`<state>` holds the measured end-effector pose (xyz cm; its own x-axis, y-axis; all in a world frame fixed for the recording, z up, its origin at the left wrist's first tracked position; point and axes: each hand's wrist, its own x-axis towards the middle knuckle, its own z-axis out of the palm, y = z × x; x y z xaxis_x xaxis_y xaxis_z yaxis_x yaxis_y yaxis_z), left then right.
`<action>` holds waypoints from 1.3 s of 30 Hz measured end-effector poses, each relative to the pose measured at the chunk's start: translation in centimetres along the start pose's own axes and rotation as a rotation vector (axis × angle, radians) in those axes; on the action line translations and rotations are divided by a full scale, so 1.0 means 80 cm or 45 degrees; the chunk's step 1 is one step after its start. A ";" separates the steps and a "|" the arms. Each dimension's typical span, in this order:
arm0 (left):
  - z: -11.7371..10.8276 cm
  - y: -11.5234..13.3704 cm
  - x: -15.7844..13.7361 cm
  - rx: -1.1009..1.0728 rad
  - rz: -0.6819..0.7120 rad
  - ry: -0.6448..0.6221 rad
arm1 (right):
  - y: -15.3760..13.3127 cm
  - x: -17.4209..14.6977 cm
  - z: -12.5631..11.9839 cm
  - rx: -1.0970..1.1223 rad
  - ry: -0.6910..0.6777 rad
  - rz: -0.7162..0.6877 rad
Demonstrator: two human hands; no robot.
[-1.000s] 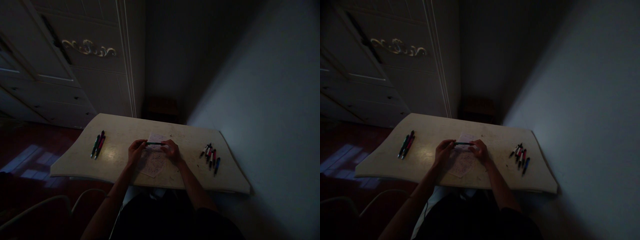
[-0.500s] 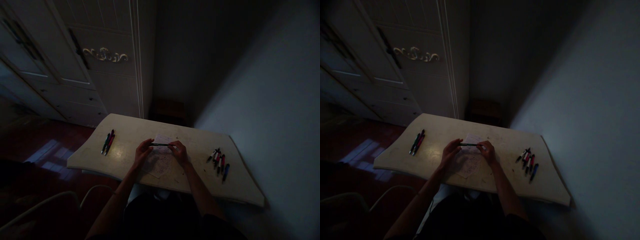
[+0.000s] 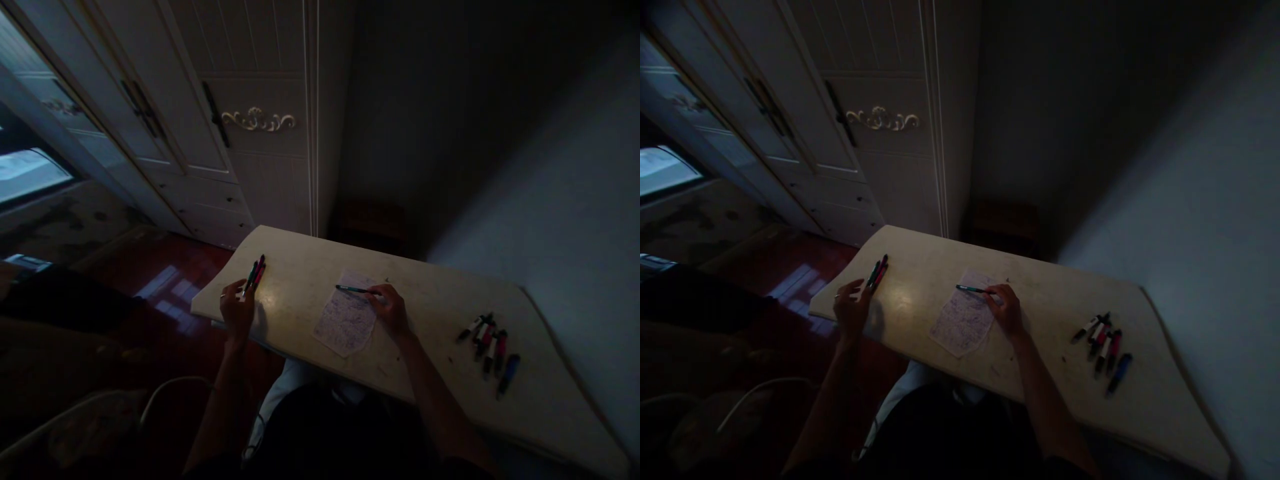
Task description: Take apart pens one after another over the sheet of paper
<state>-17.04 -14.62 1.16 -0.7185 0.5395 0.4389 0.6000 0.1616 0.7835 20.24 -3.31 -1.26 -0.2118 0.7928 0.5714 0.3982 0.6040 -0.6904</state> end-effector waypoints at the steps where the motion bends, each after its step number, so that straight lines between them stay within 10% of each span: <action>1: -0.006 -0.009 0.002 0.079 0.023 -0.010 | 0.000 0.000 0.000 0.001 -0.008 -0.006; 8: 0.004 -0.007 -0.030 0.069 0.040 -0.065 | -0.001 0.000 0.001 0.057 -0.001 0.038; 23: 0.152 0.136 -0.064 -0.739 0.150 -1.074 | 0.015 0.004 -0.004 0.472 0.204 0.526; 33: 0.234 0.141 -0.030 -1.339 -0.521 -1.065 | 0.017 0.006 -0.002 0.412 0.171 0.438; 39: 0.236 0.124 -0.022 -1.389 -0.598 -1.094 | 0.030 0.009 -0.018 0.228 0.372 0.395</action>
<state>-3.20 1.63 -0.09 -0.1080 0.9937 -0.0300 -0.4635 -0.0237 0.8858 22.30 -1.40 -1.85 0.1632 0.8977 0.4092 0.2370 0.3669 -0.8996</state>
